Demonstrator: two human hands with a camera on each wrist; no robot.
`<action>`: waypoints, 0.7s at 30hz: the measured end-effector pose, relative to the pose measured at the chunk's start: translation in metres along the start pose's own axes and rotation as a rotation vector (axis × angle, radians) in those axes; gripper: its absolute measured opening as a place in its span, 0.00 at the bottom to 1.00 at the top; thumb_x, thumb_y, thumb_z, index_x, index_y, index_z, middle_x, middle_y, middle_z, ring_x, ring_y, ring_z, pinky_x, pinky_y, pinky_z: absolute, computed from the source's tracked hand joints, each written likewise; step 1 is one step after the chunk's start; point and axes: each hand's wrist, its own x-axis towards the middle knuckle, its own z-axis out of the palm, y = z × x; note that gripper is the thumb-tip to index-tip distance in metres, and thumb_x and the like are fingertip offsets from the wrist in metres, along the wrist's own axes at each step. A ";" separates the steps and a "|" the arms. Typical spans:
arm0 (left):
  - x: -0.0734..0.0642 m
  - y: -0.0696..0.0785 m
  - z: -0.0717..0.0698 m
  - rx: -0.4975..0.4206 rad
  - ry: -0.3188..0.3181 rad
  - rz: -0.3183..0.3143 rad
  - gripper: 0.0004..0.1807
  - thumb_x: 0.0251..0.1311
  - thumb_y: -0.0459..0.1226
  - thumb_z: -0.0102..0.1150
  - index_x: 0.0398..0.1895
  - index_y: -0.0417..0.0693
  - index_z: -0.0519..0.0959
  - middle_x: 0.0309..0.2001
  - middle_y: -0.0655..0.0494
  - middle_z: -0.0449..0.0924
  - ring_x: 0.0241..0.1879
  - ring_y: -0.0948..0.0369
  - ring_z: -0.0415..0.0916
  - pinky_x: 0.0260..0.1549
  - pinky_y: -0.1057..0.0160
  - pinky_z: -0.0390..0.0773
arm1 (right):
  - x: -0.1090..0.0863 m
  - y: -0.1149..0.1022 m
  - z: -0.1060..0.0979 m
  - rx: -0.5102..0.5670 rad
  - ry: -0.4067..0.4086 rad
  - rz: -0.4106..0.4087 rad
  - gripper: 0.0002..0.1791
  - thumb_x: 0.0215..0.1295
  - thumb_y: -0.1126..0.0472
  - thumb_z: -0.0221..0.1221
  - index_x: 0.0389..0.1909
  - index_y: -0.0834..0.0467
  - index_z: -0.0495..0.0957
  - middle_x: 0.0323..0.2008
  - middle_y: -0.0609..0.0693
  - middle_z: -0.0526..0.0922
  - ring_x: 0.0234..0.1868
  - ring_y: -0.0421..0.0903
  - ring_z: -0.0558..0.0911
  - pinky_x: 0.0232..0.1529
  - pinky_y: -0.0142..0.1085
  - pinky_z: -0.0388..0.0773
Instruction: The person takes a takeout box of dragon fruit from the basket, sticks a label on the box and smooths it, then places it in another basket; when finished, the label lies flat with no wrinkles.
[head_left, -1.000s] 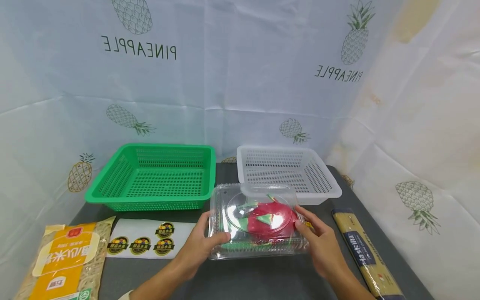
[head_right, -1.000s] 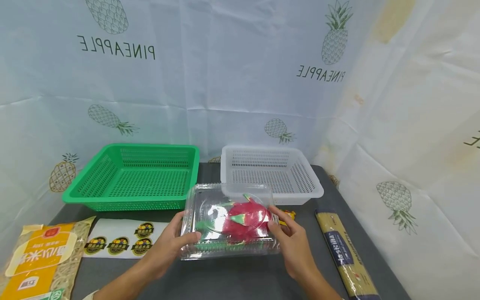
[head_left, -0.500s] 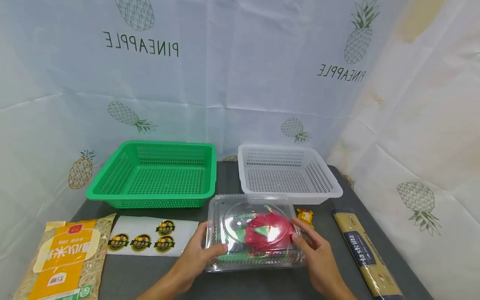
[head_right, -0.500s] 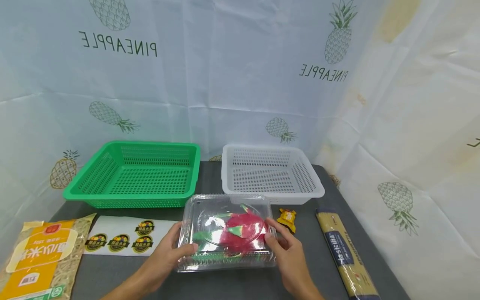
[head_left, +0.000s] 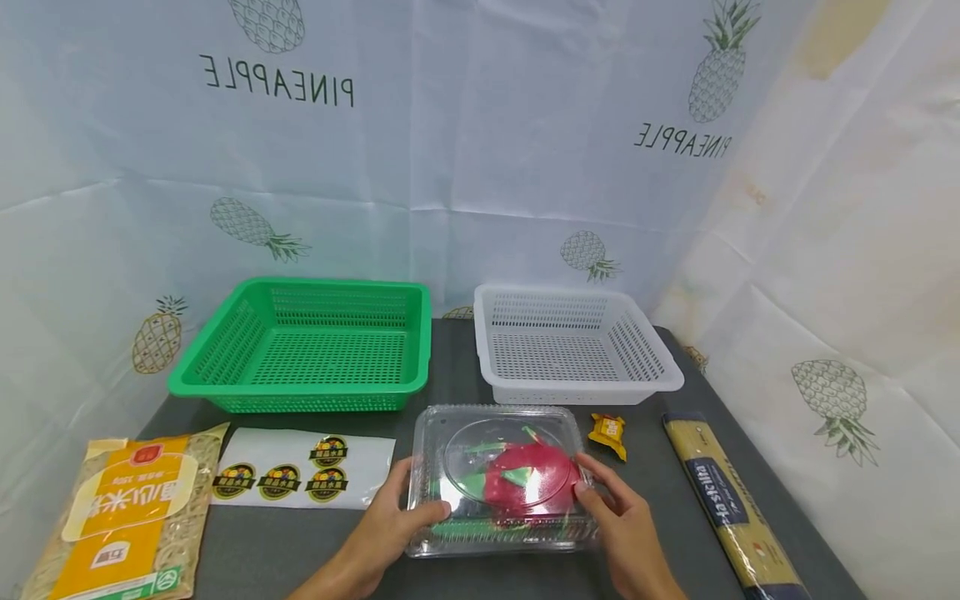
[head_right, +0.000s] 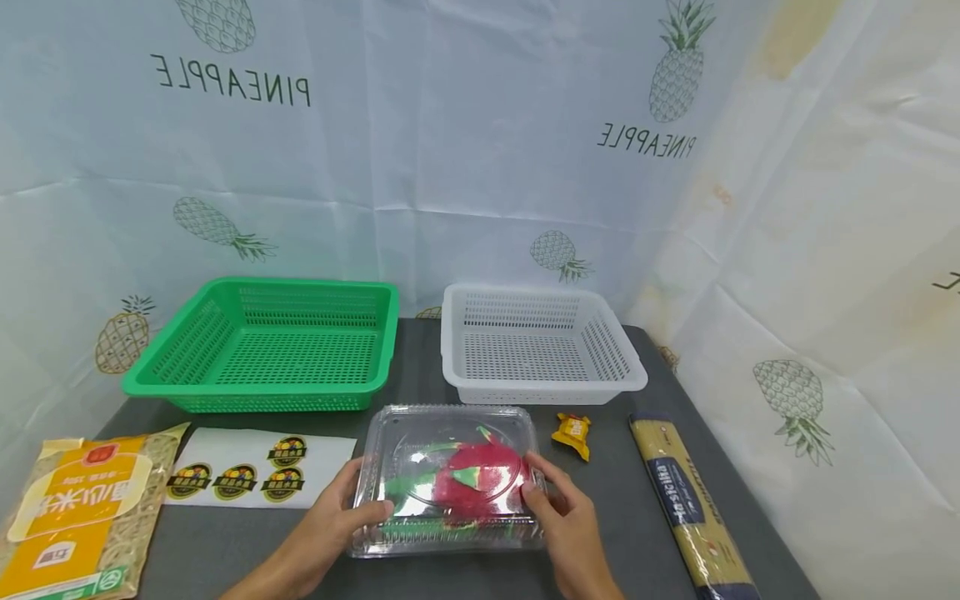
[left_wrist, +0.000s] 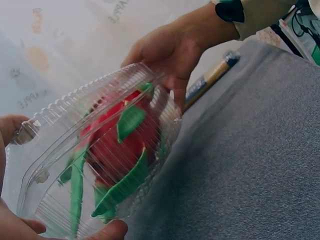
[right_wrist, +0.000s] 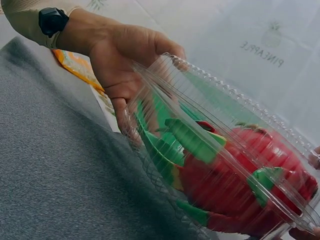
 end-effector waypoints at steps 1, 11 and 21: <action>0.000 -0.001 0.000 0.003 0.002 -0.003 0.40 0.55 0.37 0.64 0.69 0.40 0.57 0.57 0.42 0.66 0.43 0.54 0.75 0.41 0.56 0.74 | 0.000 0.001 0.000 -0.001 0.002 0.003 0.30 0.65 0.55 0.62 0.68 0.56 0.69 0.66 0.55 0.62 0.56 0.55 0.71 0.46 0.41 0.75; 0.001 -0.010 -0.003 0.042 0.016 -0.014 0.39 0.55 0.37 0.64 0.68 0.39 0.58 0.54 0.44 0.69 0.45 0.54 0.73 0.44 0.57 0.71 | -0.001 0.010 0.004 0.005 0.015 0.014 0.29 0.65 0.57 0.62 0.67 0.56 0.70 0.64 0.56 0.63 0.49 0.53 0.74 0.44 0.38 0.75; 0.002 -0.014 -0.006 0.051 0.008 -0.026 0.39 0.55 0.37 0.65 0.68 0.38 0.58 0.52 0.43 0.70 0.43 0.53 0.74 0.42 0.57 0.73 | -0.001 0.015 0.008 0.016 0.022 0.006 0.27 0.66 0.59 0.62 0.66 0.57 0.71 0.62 0.57 0.65 0.48 0.53 0.75 0.44 0.40 0.76</action>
